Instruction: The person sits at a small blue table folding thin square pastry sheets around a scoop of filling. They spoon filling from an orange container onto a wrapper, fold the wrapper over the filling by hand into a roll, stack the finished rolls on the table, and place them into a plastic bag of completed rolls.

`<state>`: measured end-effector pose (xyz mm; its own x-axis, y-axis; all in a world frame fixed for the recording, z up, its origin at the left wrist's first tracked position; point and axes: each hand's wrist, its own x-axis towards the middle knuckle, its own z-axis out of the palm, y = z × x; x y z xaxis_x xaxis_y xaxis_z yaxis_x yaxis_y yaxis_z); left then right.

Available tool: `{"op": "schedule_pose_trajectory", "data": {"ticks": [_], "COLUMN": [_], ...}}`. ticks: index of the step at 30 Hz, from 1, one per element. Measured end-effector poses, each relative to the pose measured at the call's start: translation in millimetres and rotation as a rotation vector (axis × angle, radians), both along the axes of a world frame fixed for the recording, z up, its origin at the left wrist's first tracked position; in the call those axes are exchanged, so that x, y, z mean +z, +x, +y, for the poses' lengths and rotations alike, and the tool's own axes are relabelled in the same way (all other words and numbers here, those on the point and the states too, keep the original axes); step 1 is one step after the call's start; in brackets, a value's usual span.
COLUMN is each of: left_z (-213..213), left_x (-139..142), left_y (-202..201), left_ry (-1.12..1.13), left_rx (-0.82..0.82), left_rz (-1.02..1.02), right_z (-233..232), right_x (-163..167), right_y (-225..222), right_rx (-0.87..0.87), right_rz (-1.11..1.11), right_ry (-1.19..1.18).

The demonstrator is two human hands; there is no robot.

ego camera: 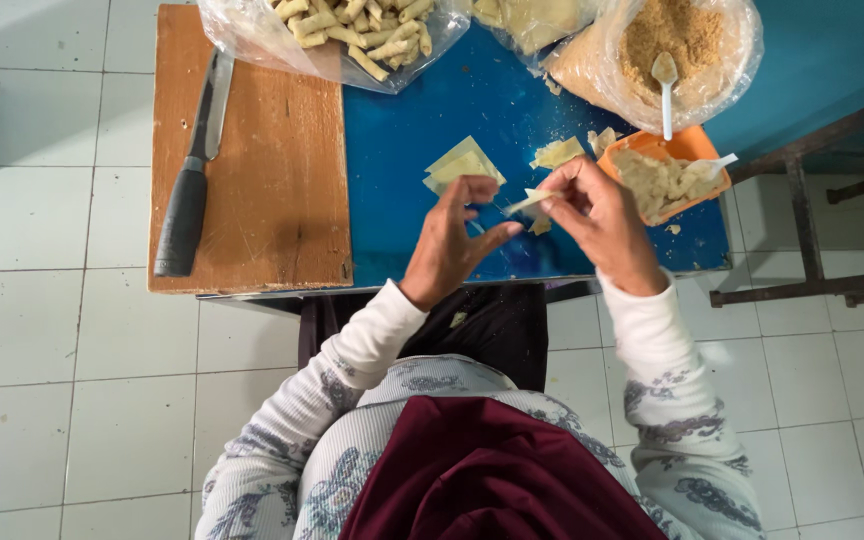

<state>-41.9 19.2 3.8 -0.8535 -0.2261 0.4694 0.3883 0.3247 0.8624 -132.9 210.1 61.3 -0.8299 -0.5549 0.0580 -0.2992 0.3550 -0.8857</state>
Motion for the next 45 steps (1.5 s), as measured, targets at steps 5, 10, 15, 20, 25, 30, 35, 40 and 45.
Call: {"op": "schedule_pose_trajectory", "data": {"ticks": [5, 10, 15, 20, 25, 30, 35, 40, 45], "left_z": [19, 3, -1, -5, -23, -34, -32, -31, -40], "left_x": [-19, -17, -9, -7, 2, 10, 8, -1, -4], "left_y": [-2, 3, 14, 22, 30, 37, 37, 30, 11], "left_ry": [0.658, 0.513, 0.376, 0.766, 0.741, 0.145, -0.075, -0.173, -0.219], "left_rx": [-0.215, -0.098, -0.077, -0.339, -0.330, -0.019, 0.034, -0.062, 0.053], "left_rz": [-0.205, -0.149, -0.169, -0.182, -0.230, -0.357, -0.181, -0.282, -0.200], "right_z": [-19, -31, -39, -38, -18, -6, -15, -42, -62], "right_x": [-11, -18, -44, -48, -16, -3, 0, -10, -33], "right_y": [31, 41, 40, 34, 19, 19, 26, 44, 37], "right_rx": [0.014, 0.059, -0.029, -0.045, -0.147, -0.074, -0.099, 0.153, -0.028], "right_rz": [-0.227, -0.370, -0.300, -0.246, 0.185, 0.913, 0.752, 0.309, 0.265], "right_ry": [-0.344, -0.422, -0.510, -0.578, -0.336, 0.290, 0.442, -0.061, -0.086]}}
